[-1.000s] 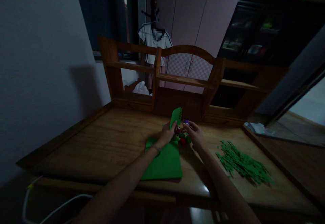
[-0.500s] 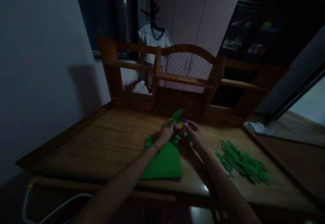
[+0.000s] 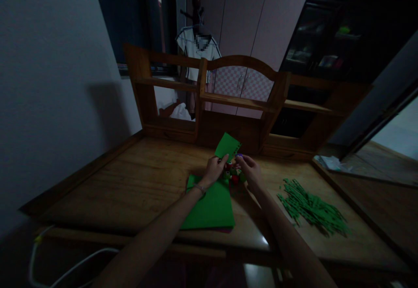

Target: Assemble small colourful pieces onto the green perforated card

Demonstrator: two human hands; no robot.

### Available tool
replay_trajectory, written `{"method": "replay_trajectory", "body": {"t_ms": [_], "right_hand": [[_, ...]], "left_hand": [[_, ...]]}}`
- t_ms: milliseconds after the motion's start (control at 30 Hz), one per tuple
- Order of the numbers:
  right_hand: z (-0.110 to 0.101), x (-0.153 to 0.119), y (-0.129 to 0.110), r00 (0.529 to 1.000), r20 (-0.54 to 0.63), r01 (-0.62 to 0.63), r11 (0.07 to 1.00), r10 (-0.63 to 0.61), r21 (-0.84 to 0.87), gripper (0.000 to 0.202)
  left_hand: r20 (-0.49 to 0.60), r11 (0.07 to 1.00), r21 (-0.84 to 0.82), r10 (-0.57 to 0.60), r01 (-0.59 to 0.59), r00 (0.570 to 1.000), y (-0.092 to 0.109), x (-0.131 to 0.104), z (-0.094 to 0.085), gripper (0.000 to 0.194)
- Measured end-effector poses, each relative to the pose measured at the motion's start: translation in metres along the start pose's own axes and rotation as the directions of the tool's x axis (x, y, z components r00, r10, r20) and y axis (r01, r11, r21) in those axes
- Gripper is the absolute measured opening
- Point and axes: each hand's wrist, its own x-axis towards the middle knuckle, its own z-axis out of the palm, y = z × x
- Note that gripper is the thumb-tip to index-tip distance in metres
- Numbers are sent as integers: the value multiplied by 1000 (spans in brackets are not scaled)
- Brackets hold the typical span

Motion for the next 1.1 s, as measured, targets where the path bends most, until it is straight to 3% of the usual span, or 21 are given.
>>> {"method": "replay_trajectory", "body": {"t_ms": [467, 1100], "right_hand": [[1, -1, -1, 999, 24, -23, 1000, 23, 0, 40], [2, -3, -2, 999, 34, -18, 1000, 18, -1, 40]], "left_hand": [[-55, 996, -73, -52, 48, 997, 4, 0, 0, 48], [-1, 985, -161, -59, 58, 998, 0, 0, 2, 47]]}}
